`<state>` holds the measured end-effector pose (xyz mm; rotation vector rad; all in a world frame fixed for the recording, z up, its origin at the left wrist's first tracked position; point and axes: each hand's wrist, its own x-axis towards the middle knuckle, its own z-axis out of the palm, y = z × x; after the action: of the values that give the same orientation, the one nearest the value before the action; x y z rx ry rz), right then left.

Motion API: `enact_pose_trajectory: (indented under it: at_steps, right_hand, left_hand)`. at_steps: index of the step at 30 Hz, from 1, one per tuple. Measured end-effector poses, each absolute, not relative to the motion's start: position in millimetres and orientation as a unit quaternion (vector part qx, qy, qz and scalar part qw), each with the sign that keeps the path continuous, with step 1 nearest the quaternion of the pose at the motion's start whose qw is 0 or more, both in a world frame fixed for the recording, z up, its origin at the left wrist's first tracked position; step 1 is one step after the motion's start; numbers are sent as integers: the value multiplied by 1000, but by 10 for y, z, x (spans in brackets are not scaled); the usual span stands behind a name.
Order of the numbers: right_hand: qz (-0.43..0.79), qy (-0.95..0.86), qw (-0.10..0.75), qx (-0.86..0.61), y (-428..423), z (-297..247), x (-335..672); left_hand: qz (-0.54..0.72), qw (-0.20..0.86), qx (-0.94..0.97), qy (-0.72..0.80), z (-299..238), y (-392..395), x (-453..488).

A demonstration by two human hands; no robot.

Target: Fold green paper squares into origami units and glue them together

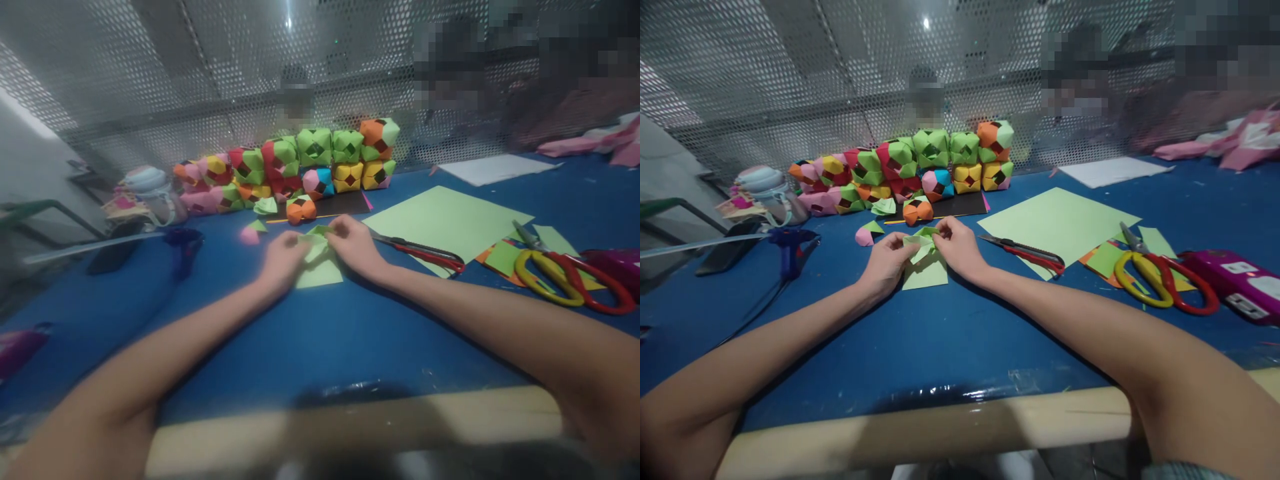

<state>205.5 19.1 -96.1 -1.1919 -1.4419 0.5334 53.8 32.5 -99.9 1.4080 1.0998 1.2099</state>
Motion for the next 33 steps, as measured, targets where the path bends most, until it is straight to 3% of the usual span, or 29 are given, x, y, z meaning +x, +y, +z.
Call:
enact_pose_trajectory:
  at_steps: [9, 28, 33]
  right_hand:
    - [211, -638, 550, -496, 179, -985, 2055]
    - [174, -642, 547, -508, 227, -924, 2187]
    - [263, -567, 589, -513, 210, -730, 2231]
  left_hand:
    - [459, 364, 647, 488, -875, 203, 562]
    - [466, 376, 631, 493, -907, 249, 555]
    - [480, 399, 610, 488, -938, 293, 540]
